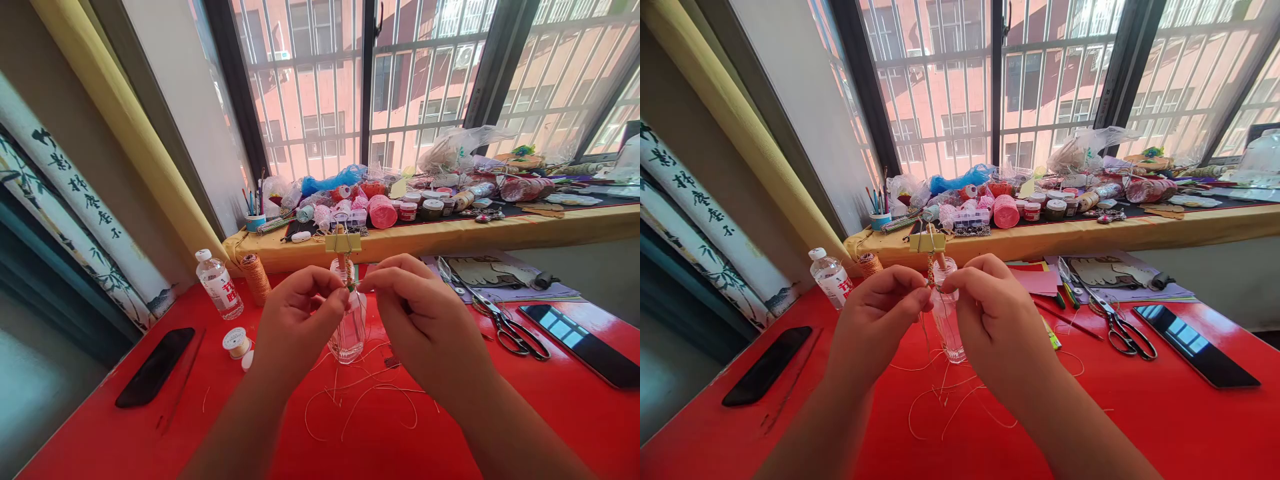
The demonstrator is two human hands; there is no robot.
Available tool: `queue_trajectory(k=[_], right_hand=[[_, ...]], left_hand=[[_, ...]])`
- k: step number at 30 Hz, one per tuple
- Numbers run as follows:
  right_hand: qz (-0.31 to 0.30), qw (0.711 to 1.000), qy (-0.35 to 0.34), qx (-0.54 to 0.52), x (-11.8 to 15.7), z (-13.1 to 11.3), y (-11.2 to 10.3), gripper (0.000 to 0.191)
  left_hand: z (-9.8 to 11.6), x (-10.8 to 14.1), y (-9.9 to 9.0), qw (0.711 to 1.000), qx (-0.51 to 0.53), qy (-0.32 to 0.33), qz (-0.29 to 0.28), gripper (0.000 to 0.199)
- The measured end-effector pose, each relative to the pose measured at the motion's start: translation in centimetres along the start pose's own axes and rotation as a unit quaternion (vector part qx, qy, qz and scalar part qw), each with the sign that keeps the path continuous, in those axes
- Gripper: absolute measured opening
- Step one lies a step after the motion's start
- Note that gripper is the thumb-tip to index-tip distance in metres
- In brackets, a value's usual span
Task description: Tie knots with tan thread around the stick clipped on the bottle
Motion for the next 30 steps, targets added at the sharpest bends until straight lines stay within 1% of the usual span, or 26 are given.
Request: queue_trajectory(k=[5, 8, 13, 17, 21, 26, 30], right_hand=[[-0.016, 1.0, 0.021, 0.0, 0.04, -0.11, 0.18, 0.013], [-0.012, 1.0, 0.013, 0.011, -0.03, -0.13, 0.15, 0.017], [-0.003, 0.999, -0.015, 0.045, -0.05, -0.15, 0.24, 0.017], [0.006, 0.995, -0.039, 0.089, 0.1, -0.07, 0.52, 0.018], [0.022, 0.991, -0.064, 0.117, 0.27, -0.06, 0.56, 0.018], [0.038, 0.98, -0.09, 0.172, 0.41, -0.11, 0.47, 0.021], [0.04, 0.979, -0.093, 0.176, 0.46, -0.12, 0.44, 0.02]], left_hand=[[-0.12, -0.01, 0.2, 0.999, 0.031, -0.013, -0.01, 0.007], [-0.21, 0.0, 0.38, 0.998, 0.061, -0.015, -0.029, 0.007], [-0.53, 0.18, 0.72, 0.994, 0.091, -0.026, -0.055, 0.01], [-0.69, 0.21, 0.82, 0.995, 0.085, -0.02, -0.039, 0.009], [-0.72, 0.19, 0.87, 0.996, 0.077, -0.019, -0.036, 0.009], [-0.89, 0.21, 0.81, 0.996, 0.087, -0.017, -0.026, 0.008], [-0.87, 0.2, 0.79, 0.995, 0.094, -0.013, -0.02, 0.008]])
Point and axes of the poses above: each hand's wrist, its own x-axis away from the middle knuckle, its own y-axis out of the palm, z = x × y, the point moved 4 cm from there along -x, towards the middle knuckle, and after that the axes turned 7 degrees about x, right-handed, at the moved point
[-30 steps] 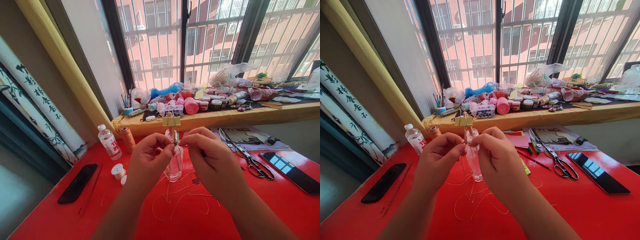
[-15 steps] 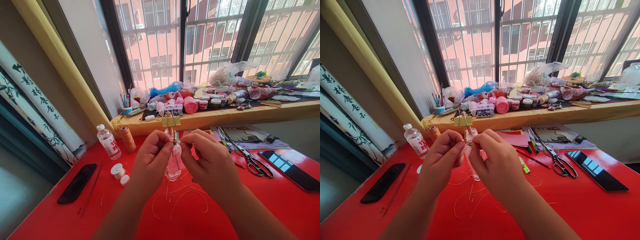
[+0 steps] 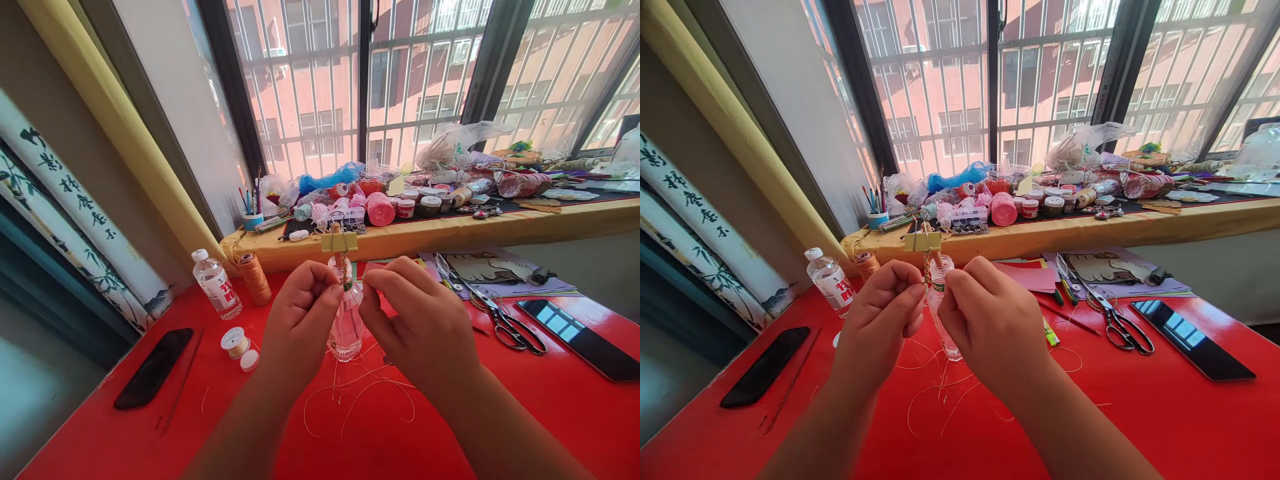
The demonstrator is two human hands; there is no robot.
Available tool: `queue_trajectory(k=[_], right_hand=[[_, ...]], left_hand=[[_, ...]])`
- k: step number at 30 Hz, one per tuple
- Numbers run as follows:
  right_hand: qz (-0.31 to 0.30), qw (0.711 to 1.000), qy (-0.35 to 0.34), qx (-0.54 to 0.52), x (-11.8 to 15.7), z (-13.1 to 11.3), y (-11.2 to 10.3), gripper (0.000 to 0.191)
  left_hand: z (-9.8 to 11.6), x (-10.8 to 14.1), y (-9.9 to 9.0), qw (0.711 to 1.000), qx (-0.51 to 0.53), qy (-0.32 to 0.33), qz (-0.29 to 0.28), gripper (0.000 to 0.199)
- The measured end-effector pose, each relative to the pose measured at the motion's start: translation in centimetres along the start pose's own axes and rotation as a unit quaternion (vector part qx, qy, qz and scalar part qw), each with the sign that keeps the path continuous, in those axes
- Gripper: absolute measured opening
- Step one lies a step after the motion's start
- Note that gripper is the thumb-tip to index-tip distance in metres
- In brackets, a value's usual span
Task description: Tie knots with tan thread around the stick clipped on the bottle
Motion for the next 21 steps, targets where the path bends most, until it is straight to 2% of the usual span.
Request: queue_trajectory(k=[2, 5, 7, 8, 11, 15, 18, 21], right_hand=[[0.0, 0.999, 0.014, -0.038, 0.03, 0.02, -0.08, 0.016], [-0.013, 0.992, 0.084, -0.096, 0.08, 0.32, -0.12, 0.006], [-0.035, 0.986, 0.125, -0.104, 0.08, 0.44, -0.07, 0.023], [-0.048, 0.984, 0.131, -0.109, 0.04, 0.41, -0.04, 0.025], [-0.09, 0.977, 0.125, -0.146, -0.18, 0.14, 0.08, 0.01], [-0.104, 0.964, 0.148, -0.195, -0.41, 0.09, -0.07, 0.02], [-0.122, 0.936, 0.205, -0.258, -0.3, 0.32, 0.05, 0.02], [-0.163, 0.888, 0.277, -0.328, 0.05, 0.63, 0.51, 0.019]], left_hand=[[0.16, -0.01, -0.06, 1.0, 0.0, 0.001, -0.003, 0.008], [0.4, -0.11, -0.25, 1.0, -0.006, -0.007, -0.013, 0.009], [0.56, -0.21, -0.44, 1.0, -0.011, -0.007, -0.014, 0.009], [0.61, -0.26, -0.51, 1.0, -0.014, -0.007, -0.014, 0.009], [0.54, -0.29, -0.35, 0.999, -0.025, -0.028, -0.04, 0.01], [0.42, -0.17, 0.04, 0.996, -0.037, -0.045, -0.068, 0.008], [0.39, -0.15, 0.1, 0.996, -0.029, -0.045, -0.072, 0.008], [0.32, -0.21, 0.04, 0.996, -0.004, -0.046, -0.075, 0.01]])
Point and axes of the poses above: each hand's wrist, its own x-axis away from the middle knuckle, its own y-axis out of the palm, z = x × y, the point moved 4 cm from there along -x, towards the middle knuckle, and after that the axes turned 7 degrees about x, right-handed, at the moved point
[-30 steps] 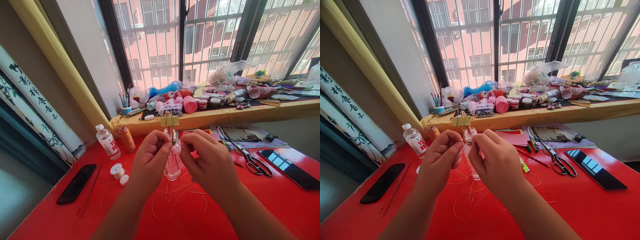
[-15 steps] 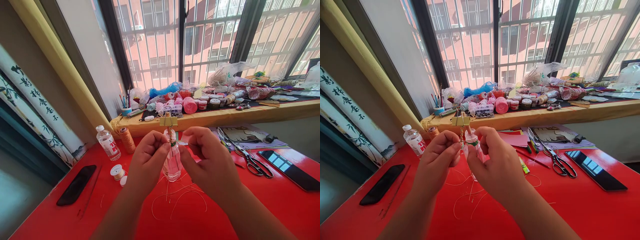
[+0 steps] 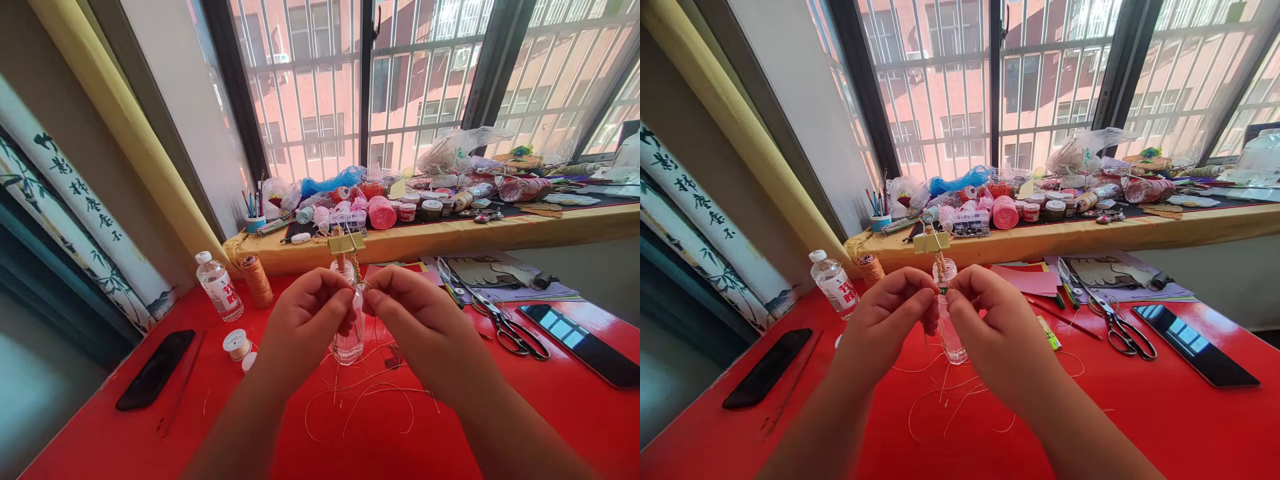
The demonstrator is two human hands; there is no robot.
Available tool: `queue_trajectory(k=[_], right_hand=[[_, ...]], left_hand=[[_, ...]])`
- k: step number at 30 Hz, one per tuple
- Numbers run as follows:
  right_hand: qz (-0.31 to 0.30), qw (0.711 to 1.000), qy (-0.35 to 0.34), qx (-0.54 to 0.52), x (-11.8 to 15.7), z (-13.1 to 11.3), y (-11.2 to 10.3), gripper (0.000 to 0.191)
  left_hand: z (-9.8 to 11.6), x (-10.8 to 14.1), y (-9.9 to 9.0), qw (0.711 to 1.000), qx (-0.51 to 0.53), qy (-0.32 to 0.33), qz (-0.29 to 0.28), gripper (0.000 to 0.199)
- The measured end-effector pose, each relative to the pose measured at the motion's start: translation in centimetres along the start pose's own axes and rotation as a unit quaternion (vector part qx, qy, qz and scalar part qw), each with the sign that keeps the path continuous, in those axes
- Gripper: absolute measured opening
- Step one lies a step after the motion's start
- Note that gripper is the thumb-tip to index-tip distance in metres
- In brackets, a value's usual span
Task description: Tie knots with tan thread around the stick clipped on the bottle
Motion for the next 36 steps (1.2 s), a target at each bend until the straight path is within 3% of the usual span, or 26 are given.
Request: queue_trajectory(k=[9, 14, 20, 23, 30, 36], right_hand=[[-0.016, 0.991, 0.046, -0.121, -0.2, 0.5, 0.1, 0.012], [-0.042, 0.994, 0.04, -0.092, -0.5, 0.5, 0.2, 0.025], [0.04, 0.998, -0.03, -0.039, -0.5, 0.3, -0.4, 0.019], [0.051, 0.997, -0.033, -0.04, -0.5, 0.3, -0.2, 0.018], [0.023, 1.0, -0.017, 0.001, -0.7, 0.7, 0.3, 0.015], [0.044, 0.998, -0.045, 0.026, -0.5, 0.5, 0.1, 0.011]], left_hand=[[-0.1, -0.2, -0.5, 0.999, -0.027, 0.026, 0.009, 0.018], [0.1, 0.0, -0.7, 0.996, -0.066, 0.047, 0.028, 0.015], [0.2, 0.2, -0.6, 0.99, -0.082, 0.09, 0.075, 0.01], [0.3, 0.2, -0.9, 0.986, -0.093, 0.109, 0.088, 0.01], [0.4, -0.1, -1.2, 0.99, -0.105, 0.081, 0.037, 0.018], [0.6, 0.1, -1.5, 0.976, -0.167, 0.118, 0.071, 0.017]])
Point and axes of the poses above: each hand's wrist, its own x-axis away from the middle knuckle, its own y-axis out of the palm, z = x × y, the point moved 4 cm from there along -x, towards the middle knuckle, and after that the axes turned 7 degrees about x, right-handed, at the moved point
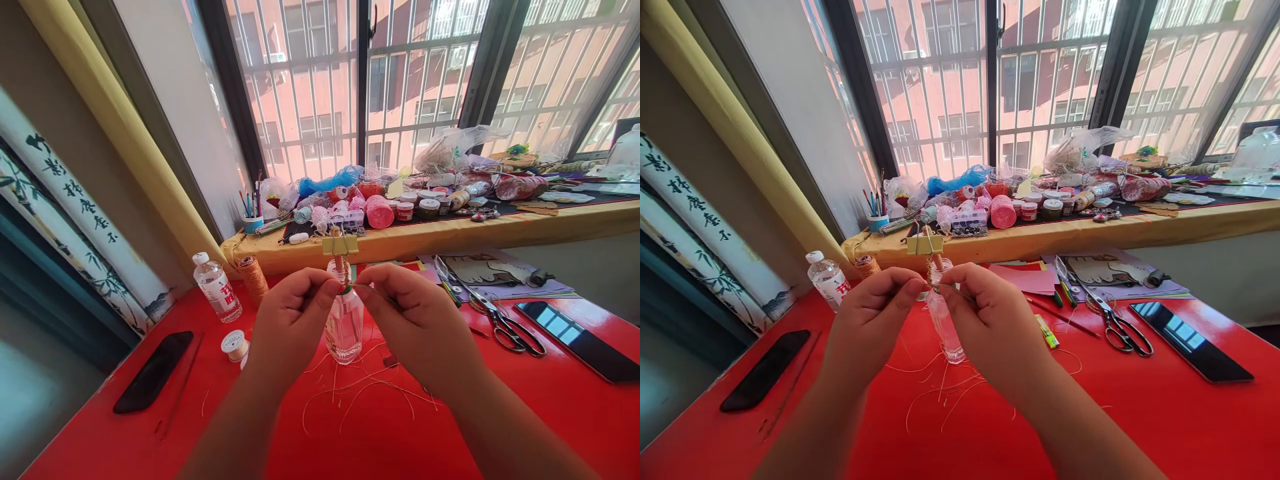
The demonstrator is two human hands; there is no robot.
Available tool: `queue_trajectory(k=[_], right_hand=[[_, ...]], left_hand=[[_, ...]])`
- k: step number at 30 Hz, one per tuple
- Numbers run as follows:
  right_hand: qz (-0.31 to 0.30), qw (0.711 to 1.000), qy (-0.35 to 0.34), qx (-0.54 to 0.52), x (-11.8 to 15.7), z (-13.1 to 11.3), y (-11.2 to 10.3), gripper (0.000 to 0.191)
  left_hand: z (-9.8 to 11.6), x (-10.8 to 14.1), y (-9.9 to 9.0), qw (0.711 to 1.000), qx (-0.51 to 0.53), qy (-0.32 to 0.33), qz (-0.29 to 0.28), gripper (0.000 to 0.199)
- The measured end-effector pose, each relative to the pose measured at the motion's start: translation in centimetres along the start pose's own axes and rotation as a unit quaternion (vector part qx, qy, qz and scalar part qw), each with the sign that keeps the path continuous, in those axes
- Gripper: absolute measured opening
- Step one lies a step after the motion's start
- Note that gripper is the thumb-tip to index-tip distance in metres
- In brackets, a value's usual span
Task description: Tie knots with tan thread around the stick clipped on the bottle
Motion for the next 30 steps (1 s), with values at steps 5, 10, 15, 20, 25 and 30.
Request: queue_trajectory(k=[5, 10, 15, 20, 25, 30], right_hand=[[0.038, 0.998, -0.031, 0.032, 0.0, -0.4, -0.5, 0.012], [-0.033, 0.998, -0.008, 0.047, -0.1, -0.2, -0.6, 0.012], [-0.057, 0.998, -0.008, 0.012, -0.1, 0.2, 0.1, 0.031], [-0.058, 0.988, 0.021, -0.14, -0.1, 0.3, 1.1, 0.019], [-0.043, 0.986, 0.055, -0.15, 0.1, 0.2, 1.4, 0.009], [-0.029, 0.998, 0.028, -0.055, 0.5, 0.1, 1.2, 0.008]], left_hand=[[0.6, 0.4, -0.1, 0.998, -0.034, 0.037, 0.04, 0.015], [0.3, 0.0, -0.2, 1.0, -0.013, 0.02, 0.018, 0.017], [-0.5, -0.3, 0.5, 0.988, 0.099, -0.087, -0.078, 0.021], [-0.5, -0.1, 0.8, 0.977, 0.158, -0.107, -0.094, 0.02], [-0.2, 0.2, 0.4, 0.994, 0.059, -0.078, -0.055, 0.017], [0.6, 0.6, 0.8, 0.999, -0.008, -0.049, 0.004, 0.013]])
Point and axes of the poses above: each hand's wrist, its own x-axis away from the middle knuckle, its own y-axis out of the palm, z = x × y, the point moved 4 cm from there along -x, towards the middle knuckle, and after that the axes turned 7 degrees about x, right-handed, at the moved point
